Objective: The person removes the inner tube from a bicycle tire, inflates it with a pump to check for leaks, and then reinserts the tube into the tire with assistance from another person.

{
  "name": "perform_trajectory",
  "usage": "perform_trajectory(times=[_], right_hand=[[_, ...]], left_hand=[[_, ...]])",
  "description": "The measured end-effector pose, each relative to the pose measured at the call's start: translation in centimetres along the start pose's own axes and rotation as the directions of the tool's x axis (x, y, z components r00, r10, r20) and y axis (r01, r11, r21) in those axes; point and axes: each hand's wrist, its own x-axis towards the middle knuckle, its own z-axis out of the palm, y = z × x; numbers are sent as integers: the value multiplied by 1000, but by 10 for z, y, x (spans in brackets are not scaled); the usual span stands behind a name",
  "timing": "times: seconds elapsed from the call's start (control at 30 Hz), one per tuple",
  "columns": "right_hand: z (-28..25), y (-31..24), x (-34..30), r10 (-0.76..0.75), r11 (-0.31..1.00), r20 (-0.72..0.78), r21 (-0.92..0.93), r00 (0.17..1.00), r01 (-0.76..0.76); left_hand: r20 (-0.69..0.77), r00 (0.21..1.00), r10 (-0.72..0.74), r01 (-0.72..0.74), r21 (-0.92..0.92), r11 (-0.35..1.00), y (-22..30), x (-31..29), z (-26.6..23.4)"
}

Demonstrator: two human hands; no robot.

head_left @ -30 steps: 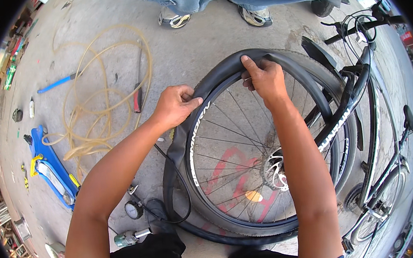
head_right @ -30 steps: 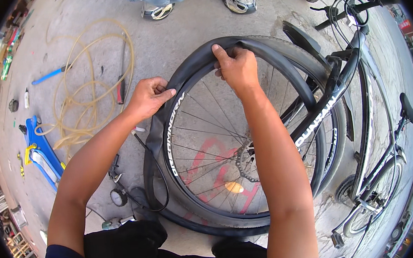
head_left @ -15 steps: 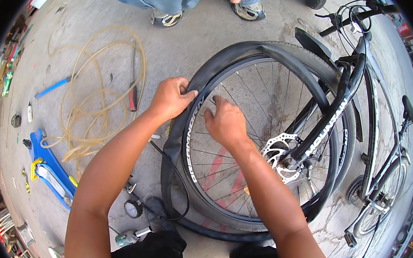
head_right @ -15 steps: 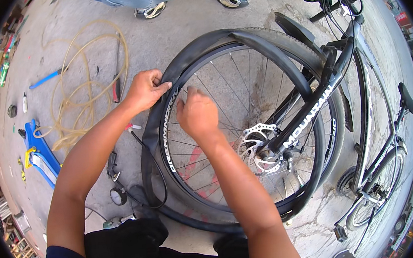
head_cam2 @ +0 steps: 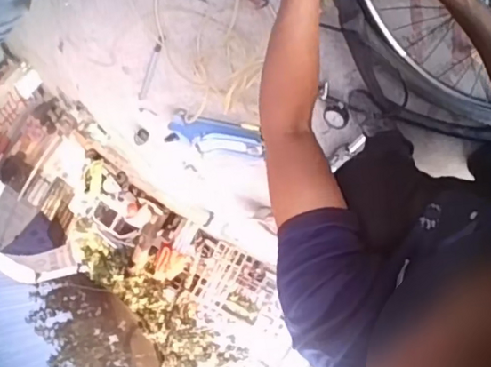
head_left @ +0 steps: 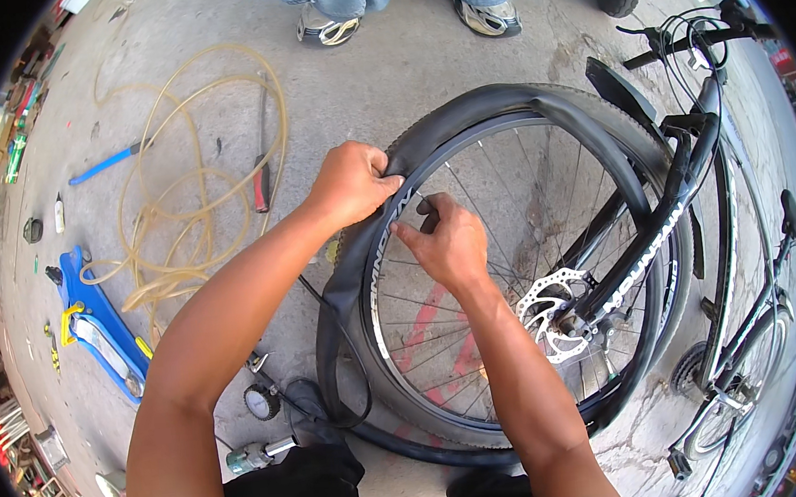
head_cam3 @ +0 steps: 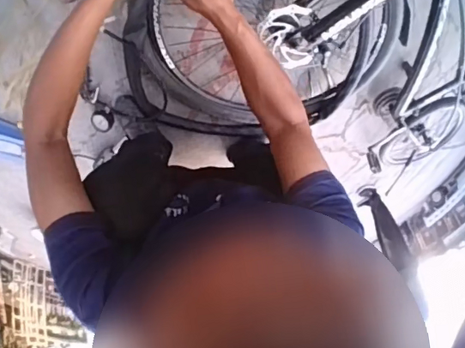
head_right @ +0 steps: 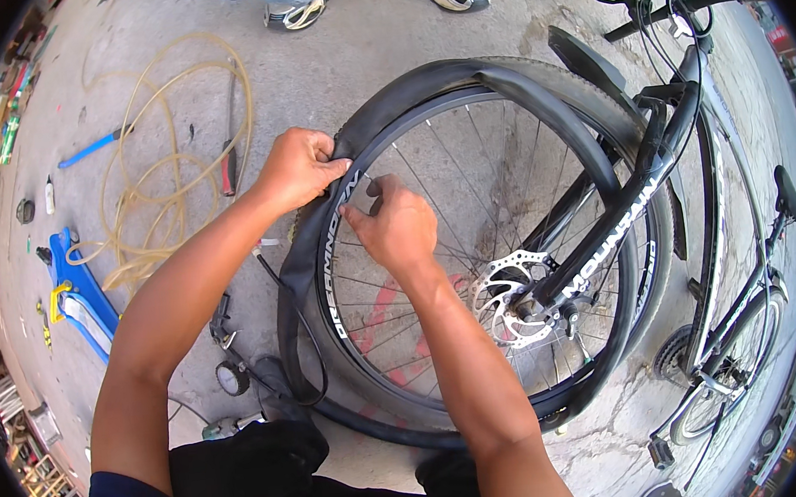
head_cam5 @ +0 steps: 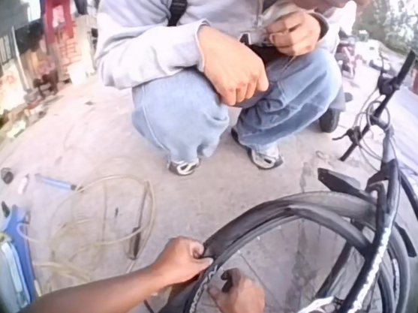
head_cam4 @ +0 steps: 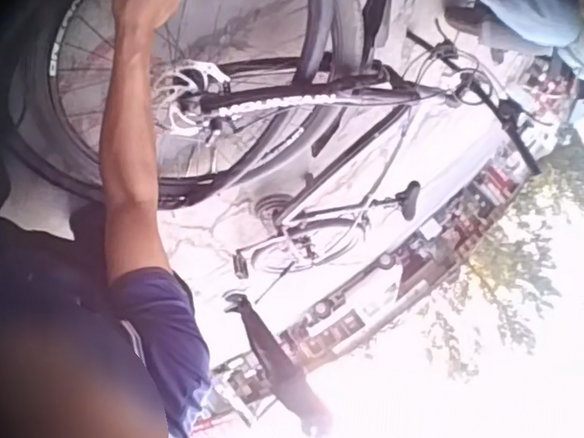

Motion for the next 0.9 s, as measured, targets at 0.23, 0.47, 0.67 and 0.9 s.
perform_trajectory(times=[0.23, 0.47, 0.67, 0.9], right_hand=[[-4, 5, -2, -34, 999, 0, 22, 999, 34], [-1, 4, -3, -20, 1000, 3, 14, 1000, 20], [-1, 10, 0, -61, 998, 27, 33, 998, 60], [-2, 13, 0, -71, 997, 71, 48, 995, 67]], left_hand=[[162, 982, -100, 114, -79, 990, 7, 6, -3], [316, 943, -107, 191, -250, 949, 5, -3, -16], [182, 983, -33, 73, -221, 973, -7, -4, -4], [159, 981, -110, 149, -257, 955, 4, -3, -7]])
